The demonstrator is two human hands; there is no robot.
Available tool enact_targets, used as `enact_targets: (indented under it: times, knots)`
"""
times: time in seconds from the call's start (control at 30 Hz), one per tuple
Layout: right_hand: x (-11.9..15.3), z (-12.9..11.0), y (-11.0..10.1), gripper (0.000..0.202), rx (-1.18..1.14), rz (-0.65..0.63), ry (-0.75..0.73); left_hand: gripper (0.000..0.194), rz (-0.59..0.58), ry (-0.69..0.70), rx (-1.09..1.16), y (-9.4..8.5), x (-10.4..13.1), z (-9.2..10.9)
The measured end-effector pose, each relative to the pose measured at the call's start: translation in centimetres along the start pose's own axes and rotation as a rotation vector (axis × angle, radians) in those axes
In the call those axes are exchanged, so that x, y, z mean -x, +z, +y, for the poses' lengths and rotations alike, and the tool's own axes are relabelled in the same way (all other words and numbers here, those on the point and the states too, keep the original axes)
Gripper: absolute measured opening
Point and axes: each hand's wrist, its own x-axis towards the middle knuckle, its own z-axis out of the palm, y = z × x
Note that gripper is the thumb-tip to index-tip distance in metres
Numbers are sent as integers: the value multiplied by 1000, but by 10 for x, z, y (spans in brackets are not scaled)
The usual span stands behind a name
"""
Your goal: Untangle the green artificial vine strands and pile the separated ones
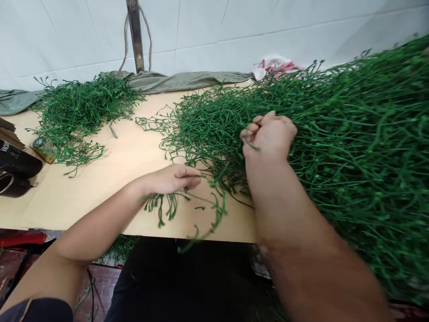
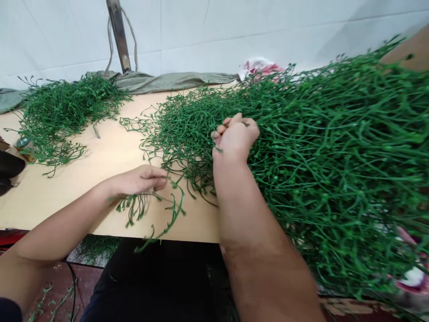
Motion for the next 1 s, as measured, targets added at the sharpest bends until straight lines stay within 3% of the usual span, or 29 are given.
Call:
enact_targets:
  times: [0.07, 0.13, 0.2, 0.3, 0.53, 0.63, 0.73, 0.83, 0.93, 1.0]
  knots:
    - [7, -5, 4, 33, -19, 79, 33, 27, 196, 18, 16, -4, -3, -1]
    - [22, -7, 19, 30, -34, -1, 29, 28, 424, 57, 57, -10, -8, -2]
    - [36, -8, 34, 30, -44, -113, 30, 29, 528, 66, 102, -17, -13, -4]
    - [46, -7, 42, 31, -43, -206, 64, 29, 556, 35, 155, -23, -15, -7]
    - [37, 7, 30, 26, 5, -233, -13, 22, 584, 38, 245, -32, -15, -13]
    - [31, 18, 24, 12, 169, -136, -201, 19, 625, 45, 237, -34, -14, -14]
    - [32, 18, 19, 22, 379, -85, -485, 14, 679, 46, 233, -34, -14, -12]
    - [47, 11, 21, 18, 484, -259, -611, 13, 712, 49, 255, -33, -15, -11]
    - [64, 8, 31, 15, 459, -539, -543, 16, 726, 74, 289, -33, -16, -11]
    - [70, 10, 37, 15, 441, -621, -505, 18, 716, 69, 301, -34, -16, -11]
